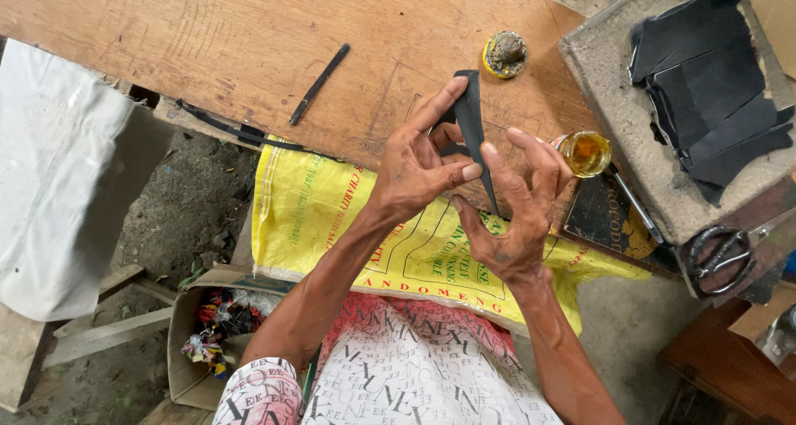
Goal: The person handles and aligns multiple black leather pieces on a wooden workbench. They pick up and compare different cut shapes, fold and press the edges, and arrange the pieces into a layered assembly. The person also moves a small jar and a metal plate on the table while continuing to manipulate the leather components.
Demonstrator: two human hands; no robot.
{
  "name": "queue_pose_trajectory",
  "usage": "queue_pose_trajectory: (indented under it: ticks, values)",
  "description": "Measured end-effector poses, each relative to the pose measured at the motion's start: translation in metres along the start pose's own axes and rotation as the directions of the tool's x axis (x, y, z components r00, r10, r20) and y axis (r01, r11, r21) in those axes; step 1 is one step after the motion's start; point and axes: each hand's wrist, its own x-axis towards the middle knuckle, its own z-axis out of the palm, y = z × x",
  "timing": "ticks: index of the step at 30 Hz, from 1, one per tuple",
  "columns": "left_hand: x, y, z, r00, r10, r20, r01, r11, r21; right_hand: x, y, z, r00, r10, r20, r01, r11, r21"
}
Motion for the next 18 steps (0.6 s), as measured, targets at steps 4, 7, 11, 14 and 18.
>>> queue_pose_trajectory:
  ticks: [4, 7, 11, 14, 18]
  values:
    - [0.001, 0.001, 0.0, 1.0, 0.022, -0.019, -0.022, 1.0, 0.011, 0.002, -0.001, 0.0, 0.999, -0.005, -0.048, 0.004, 1.0, -0.013]
    - [0.0, -0.001, 0.0, 1.0, 0.029, 0.01, -0.029, 0.999, 0.013, 0.0, 0.001, 0.001, 1.0, 0.016, -0.02, -0.016, 1.0, 0.017]
    - [0.001, -0.004, -0.002, 0.999, -0.007, -0.041, 0.005, 0.999, -0.051, -0.005, 0.002, 0.003, 0.995, 0.014, -0.102, -0.007, 0.998, 0.065]
    - [0.002, -0.006, -0.004, 0.998, -0.007, -0.063, 0.0, 0.994, -0.11, -0.01, -0.002, 0.004, 0.985, 0.032, -0.168, -0.016, 0.996, 0.093]
    - [0.0, -0.009, -0.005, 0.997, -0.005, -0.078, -0.003, 0.994, -0.109, -0.018, -0.002, 0.005, 0.966, 0.005, -0.257, -0.001, 1.0, 0.016]
